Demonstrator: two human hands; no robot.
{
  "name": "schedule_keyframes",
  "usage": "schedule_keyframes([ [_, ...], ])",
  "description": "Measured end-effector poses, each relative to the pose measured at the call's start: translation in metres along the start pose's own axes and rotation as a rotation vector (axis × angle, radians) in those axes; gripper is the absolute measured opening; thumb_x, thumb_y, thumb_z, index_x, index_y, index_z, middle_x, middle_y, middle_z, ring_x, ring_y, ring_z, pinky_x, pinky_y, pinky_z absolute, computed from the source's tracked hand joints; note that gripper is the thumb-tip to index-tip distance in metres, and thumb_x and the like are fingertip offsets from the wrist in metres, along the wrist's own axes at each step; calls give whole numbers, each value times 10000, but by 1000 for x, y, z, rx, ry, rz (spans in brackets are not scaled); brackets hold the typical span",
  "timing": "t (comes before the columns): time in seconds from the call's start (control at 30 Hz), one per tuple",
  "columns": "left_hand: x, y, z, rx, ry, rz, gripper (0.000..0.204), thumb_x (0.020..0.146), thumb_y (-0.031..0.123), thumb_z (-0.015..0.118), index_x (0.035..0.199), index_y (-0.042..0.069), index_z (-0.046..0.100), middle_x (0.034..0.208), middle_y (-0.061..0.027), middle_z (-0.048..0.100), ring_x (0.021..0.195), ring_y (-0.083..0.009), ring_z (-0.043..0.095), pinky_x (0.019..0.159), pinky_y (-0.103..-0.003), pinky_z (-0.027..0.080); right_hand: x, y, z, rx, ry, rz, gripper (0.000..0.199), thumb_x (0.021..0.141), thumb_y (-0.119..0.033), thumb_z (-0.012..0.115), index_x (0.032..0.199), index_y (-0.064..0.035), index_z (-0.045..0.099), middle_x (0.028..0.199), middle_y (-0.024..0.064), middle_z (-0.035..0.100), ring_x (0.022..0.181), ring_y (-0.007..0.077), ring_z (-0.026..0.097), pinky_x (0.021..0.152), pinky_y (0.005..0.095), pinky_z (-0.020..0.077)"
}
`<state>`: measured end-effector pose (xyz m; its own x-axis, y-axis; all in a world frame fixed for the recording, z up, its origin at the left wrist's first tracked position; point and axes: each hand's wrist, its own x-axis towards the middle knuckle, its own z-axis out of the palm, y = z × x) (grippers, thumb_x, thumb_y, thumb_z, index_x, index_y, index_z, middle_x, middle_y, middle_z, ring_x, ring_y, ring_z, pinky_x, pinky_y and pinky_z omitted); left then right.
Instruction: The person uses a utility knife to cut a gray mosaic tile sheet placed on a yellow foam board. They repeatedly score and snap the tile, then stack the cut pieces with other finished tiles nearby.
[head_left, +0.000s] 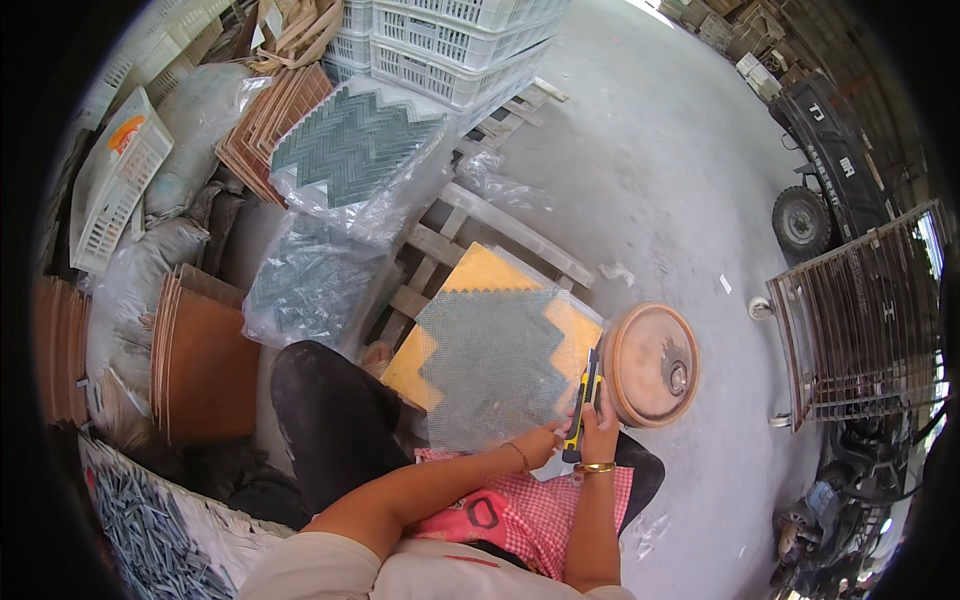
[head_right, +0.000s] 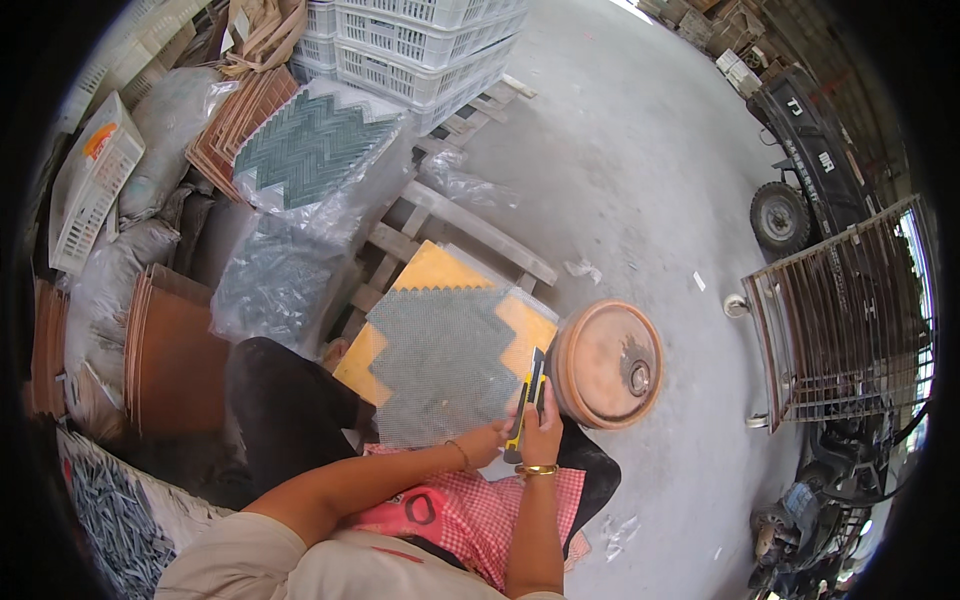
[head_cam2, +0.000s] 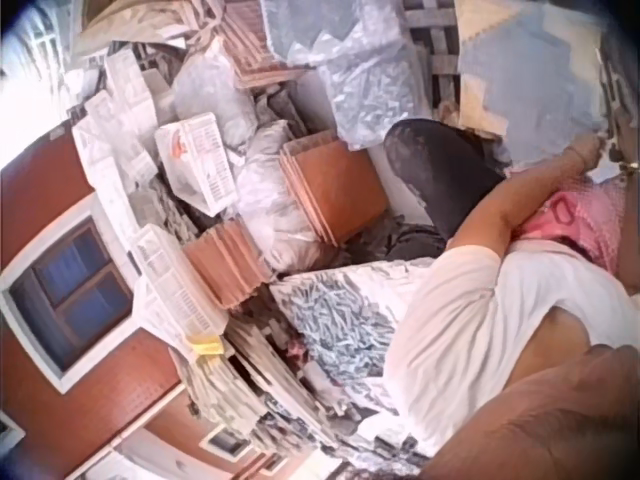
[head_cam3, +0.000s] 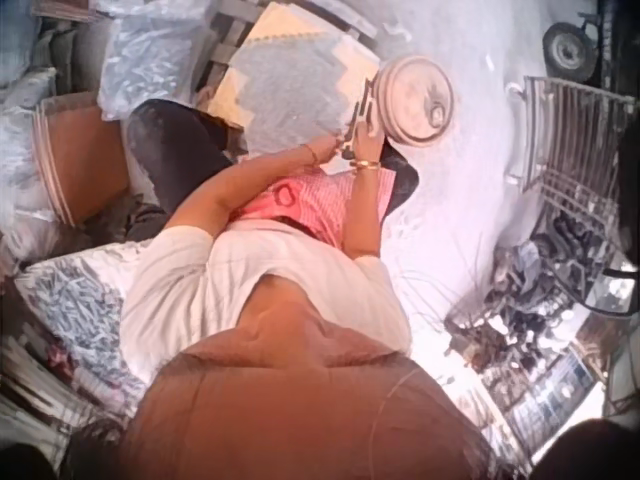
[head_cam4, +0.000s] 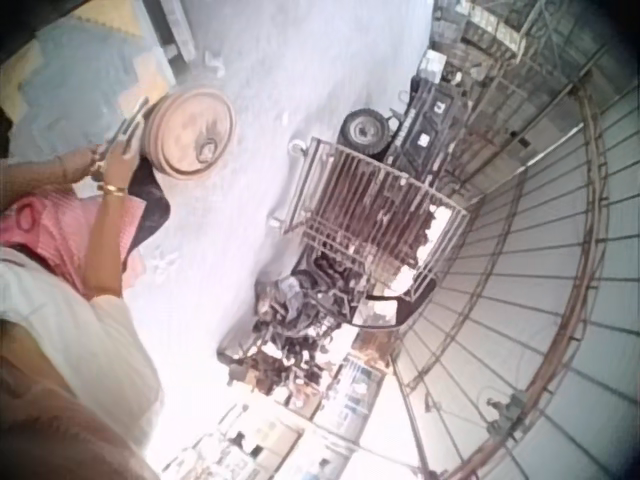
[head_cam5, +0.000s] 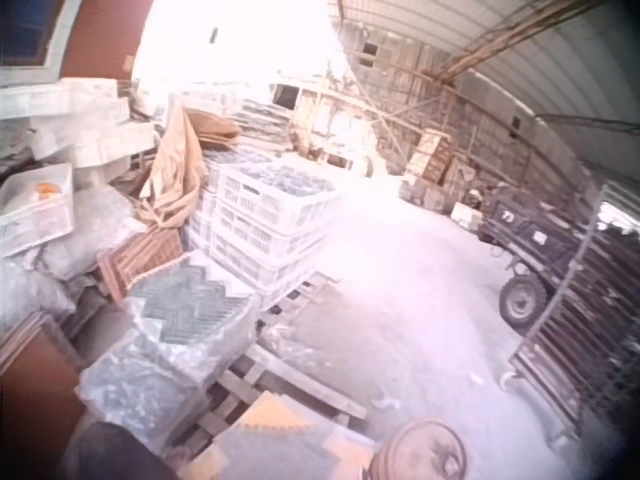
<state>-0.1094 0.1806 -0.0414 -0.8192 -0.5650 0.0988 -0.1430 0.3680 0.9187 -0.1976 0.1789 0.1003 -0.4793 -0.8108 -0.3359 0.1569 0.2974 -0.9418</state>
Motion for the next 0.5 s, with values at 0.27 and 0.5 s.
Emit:
schedule_keyframes([
  [0.27, 3, 65, -80, 263, -352, -437, 167, 697, 157, 513, 776, 27, 583, 744, -182, 580, 738, -323, 565, 664, -390, 449, -2, 16, 6, -257, -94, -55, 493, 796, -60, 409, 1276, -93, 302, 655, 80, 536, 451, 112, 502, 418, 234, 437],
  [0.5, -28, -13, -176, 453, 949, -669, 195, 696, 119, 578, 859, 42, 502, 874, -144, 524, 829, -329, 511, 699, -396, 416, 60, 10, 76, -867, -431, -522, 514, 767, -125, 482, 1259, -162, 338, 630, 117, 560, 506, 229, 540, 488, 334, 446],
])
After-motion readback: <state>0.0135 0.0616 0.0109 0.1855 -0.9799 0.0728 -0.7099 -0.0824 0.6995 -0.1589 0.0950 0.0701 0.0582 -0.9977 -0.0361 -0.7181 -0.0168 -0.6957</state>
